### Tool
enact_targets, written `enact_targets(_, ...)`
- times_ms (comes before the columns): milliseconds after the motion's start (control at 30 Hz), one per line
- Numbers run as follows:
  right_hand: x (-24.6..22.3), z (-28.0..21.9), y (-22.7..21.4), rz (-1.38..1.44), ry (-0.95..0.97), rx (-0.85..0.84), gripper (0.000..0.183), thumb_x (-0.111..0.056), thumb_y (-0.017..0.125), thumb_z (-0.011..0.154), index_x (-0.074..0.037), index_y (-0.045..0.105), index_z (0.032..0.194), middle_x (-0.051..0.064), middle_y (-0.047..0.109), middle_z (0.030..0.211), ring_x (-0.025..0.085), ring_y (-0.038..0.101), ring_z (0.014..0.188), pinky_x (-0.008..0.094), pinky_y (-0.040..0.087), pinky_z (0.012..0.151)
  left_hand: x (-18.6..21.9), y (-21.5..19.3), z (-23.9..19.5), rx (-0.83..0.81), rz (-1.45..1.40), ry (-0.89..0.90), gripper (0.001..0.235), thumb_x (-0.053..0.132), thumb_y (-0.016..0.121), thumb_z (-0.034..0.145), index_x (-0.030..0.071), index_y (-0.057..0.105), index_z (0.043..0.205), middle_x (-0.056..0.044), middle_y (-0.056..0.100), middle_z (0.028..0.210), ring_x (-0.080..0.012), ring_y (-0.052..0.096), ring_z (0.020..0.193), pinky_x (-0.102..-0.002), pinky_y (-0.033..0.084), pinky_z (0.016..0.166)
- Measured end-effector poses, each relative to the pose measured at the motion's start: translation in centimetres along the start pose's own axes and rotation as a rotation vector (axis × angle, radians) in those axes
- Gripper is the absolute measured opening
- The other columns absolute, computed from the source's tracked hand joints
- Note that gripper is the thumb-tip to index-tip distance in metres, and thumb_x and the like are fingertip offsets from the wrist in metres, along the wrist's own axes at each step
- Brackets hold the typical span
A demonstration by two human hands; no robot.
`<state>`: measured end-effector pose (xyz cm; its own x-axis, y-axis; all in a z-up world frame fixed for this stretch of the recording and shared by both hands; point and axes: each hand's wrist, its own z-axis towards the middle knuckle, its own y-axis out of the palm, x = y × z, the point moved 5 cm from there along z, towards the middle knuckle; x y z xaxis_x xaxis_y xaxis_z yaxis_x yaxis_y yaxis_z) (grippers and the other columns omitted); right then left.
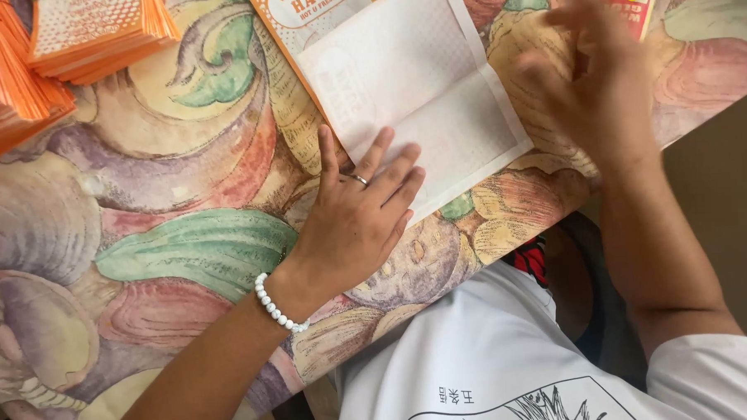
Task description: Applying glue to the edges of paper bags and folding them to seal or assemble them.
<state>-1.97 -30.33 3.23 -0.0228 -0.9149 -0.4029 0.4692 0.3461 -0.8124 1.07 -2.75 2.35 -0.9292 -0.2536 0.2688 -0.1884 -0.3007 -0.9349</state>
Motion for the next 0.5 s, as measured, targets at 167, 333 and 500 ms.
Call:
enact_targets(167, -2.4, 1.7, 2.5, 0.288, -0.106, -0.182, 0.08, -0.023, 0.092, 0.097, 0.005, 0.044, 0.153, 0.018, 0.074, 0.119, 0.029, 0.069, 0.106, 0.044, 0.055, 0.094, -0.1, 0.4, -0.3, -0.039, 0.026, 0.038, 0.046, 0.016, 0.067, 0.09, 0.006, 0.062, 0.135, -0.015, 0.055, 0.15, -0.0349, 0.048, 0.142, -0.077, 0.018, 0.117)
enact_targets(333, -0.2, 2.5, 4.8, 0.729, 0.396, -0.391, 0.093, -0.01, 0.092, 0.074, 0.001, 0.046, 0.154, 0.002, 0.056, 0.091, 0.007, 0.051, 0.079, 0.019, 0.041, 0.068, -0.4, 0.6, -0.5, -0.045, 0.003, 0.075, 0.046, 0.013, 0.06, 0.09, 0.006, 0.062, 0.136, -0.016, 0.055, 0.151, -0.0354, 0.046, 0.145, -0.073, 0.016, 0.12)
enact_targets(500, -0.6, 3.1, 4.1, 0.433, 0.299, -0.501, 0.057, -0.021, 0.095, 0.086, -0.01, 0.044, 0.065, -0.003, 0.035, 0.07, 0.01, 0.03, 0.065, 0.028, 0.022, 0.058, -0.4, 0.8, -0.6, -0.01, -0.002, 0.114, 0.045, 0.01, 0.06, 0.089, 0.008, 0.064, 0.133, -0.015, 0.057, 0.148, -0.0354, 0.047, 0.144, -0.07, 0.018, 0.122)
